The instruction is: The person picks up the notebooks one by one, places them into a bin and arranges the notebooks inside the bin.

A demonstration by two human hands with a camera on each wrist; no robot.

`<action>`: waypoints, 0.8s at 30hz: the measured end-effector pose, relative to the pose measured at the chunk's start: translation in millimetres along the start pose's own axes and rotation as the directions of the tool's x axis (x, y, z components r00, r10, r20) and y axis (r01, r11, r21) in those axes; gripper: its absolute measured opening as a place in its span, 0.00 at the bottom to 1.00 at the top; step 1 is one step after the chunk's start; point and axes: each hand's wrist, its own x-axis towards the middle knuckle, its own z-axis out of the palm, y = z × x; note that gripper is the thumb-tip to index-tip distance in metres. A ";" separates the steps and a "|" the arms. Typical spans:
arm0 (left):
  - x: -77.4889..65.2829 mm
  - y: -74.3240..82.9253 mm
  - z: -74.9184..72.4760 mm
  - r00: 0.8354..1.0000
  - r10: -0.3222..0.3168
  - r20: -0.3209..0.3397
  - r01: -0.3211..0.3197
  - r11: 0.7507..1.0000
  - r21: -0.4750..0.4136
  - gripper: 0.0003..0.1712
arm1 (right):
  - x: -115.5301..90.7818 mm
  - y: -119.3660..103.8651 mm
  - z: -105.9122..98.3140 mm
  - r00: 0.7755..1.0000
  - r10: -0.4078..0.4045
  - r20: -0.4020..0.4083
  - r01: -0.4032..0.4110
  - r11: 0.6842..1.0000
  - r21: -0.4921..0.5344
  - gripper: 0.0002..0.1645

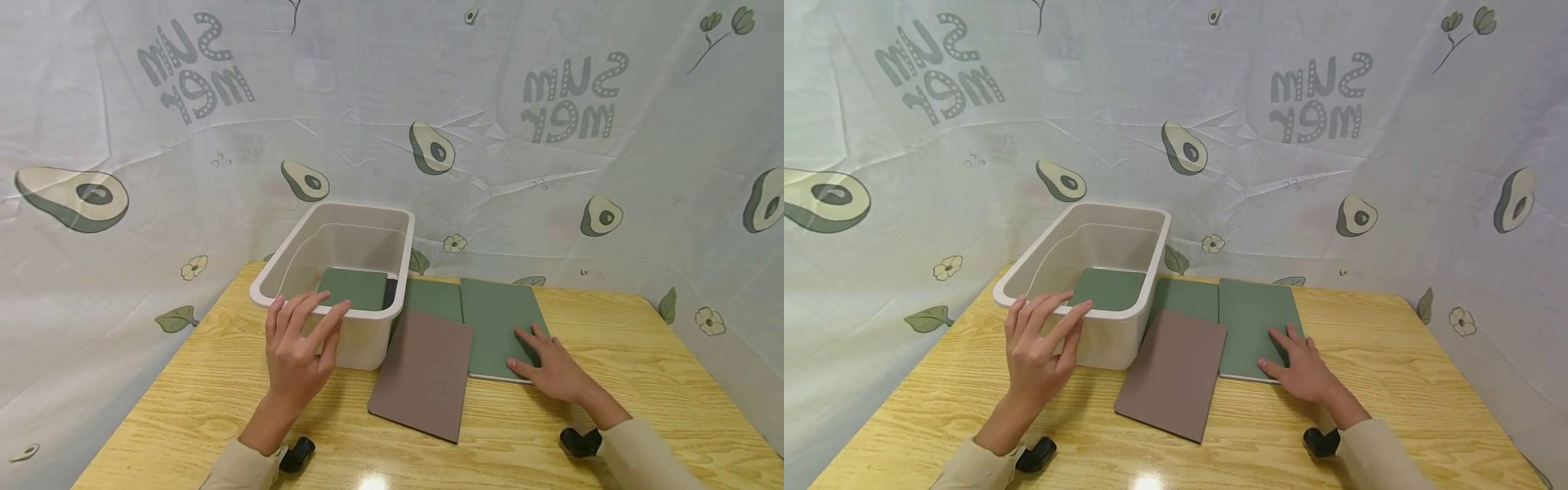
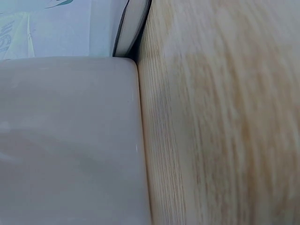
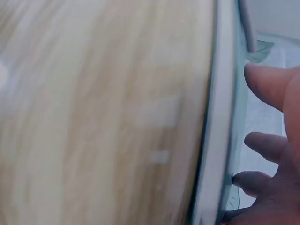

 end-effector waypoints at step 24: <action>-0.3 -0.2 -0.4 1.000 0.003 -0.002 -0.003 1.000 0.003 0.13 | 5.0 19.1 -41.0 0.942 0.308 0.136 -0.280 0.492 0.824 0.47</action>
